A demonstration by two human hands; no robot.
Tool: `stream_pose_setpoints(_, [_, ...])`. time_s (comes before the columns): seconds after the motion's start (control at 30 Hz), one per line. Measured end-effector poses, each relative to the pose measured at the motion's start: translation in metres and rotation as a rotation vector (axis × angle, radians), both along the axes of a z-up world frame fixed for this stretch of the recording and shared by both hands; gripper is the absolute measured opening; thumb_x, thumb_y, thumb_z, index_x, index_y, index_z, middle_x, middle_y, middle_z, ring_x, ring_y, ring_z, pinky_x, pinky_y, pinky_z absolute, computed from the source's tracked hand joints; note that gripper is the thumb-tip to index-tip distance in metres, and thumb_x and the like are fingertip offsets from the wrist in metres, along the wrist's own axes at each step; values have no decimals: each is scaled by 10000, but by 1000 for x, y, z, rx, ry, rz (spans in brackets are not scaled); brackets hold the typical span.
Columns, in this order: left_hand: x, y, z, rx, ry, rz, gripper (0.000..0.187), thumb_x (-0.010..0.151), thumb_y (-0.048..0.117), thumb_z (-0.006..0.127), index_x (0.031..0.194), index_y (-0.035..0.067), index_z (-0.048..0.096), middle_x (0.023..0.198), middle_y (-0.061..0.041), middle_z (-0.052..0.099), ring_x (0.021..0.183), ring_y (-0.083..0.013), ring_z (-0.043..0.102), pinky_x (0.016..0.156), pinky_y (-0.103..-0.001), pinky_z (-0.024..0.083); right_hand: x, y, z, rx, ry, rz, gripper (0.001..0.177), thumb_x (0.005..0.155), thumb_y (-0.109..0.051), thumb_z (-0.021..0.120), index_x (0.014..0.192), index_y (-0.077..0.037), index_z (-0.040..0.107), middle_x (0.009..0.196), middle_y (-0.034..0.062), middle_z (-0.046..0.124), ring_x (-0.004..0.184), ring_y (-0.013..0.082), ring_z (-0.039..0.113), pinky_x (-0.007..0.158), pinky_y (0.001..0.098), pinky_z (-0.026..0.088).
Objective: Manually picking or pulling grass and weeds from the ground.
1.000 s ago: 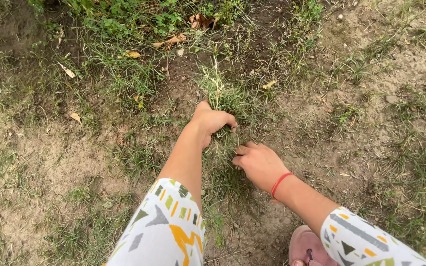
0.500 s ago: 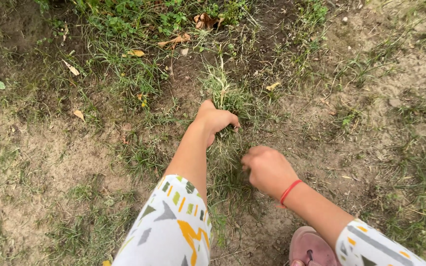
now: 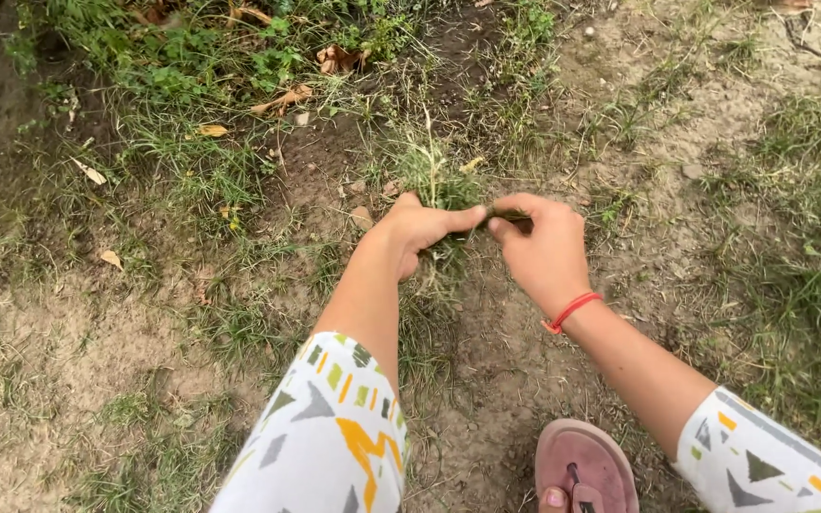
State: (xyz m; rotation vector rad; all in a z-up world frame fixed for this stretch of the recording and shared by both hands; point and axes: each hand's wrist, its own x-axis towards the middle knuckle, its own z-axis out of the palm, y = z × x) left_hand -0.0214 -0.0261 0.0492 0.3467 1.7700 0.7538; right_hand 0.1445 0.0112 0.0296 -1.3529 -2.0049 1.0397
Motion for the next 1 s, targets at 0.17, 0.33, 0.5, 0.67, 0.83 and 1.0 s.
stream_pose_setpoints(0.17, [-3,-2,3,77,-102,-17,887,637,283,932,1337,-9,472,1239,-212,689,1110,-308,665,952,-510,511,-9,-16,3,-23,266,56,515,833,70,630,1326,-66,568,1041,115,772,906,155,760,806,299,607])
stream_pose_setpoints(0.33, [-21,-6,-2,16,143,173,810,710,95,902,1357,20,421,1257,-200,641,1064,-286,648,886,-466,492,-12,-24,-11,-248,350,-10,563,851,44,668,1334,-106,422,1054,91,758,958,139,749,816,294,610])
stream_pose_setpoints(0.5, [-37,-29,-6,-10,40,166,864,600,-50,819,1355,-27,398,1234,-261,661,1099,-378,728,898,-547,617,-15,-44,-55,-71,-180,454,210,898,-72,729,1100,-119,766,1058,100,787,969,245,783,862,363,620])
stream_pose_setpoints(0.67, [-45,-39,-4,-124,118,6,990,674,79,887,1486,15,325,1403,-266,545,1273,-378,585,1033,-556,487,-33,-70,-58,232,-382,902,332,832,-105,723,1160,-151,742,1207,119,699,1192,347,594,1017,458,485])
stream_pose_setpoints(0.83, [-52,-46,-2,-128,107,27,1086,660,86,904,1540,35,270,1510,-269,463,1396,-388,493,1121,-575,414,-40,-84,-76,539,-411,1116,487,654,-153,761,1123,-283,789,1286,67,666,1246,383,527,993,563,404])
stream_pose_setpoints(1.0, [-61,-54,-11,-106,129,61,1126,660,73,909,1556,39,227,1523,-251,435,1409,-375,462,1126,-567,406,-48,-87,-61,254,-560,1132,86,841,-62,710,918,-98,704,1088,56,667,1157,261,618,880,439,563])
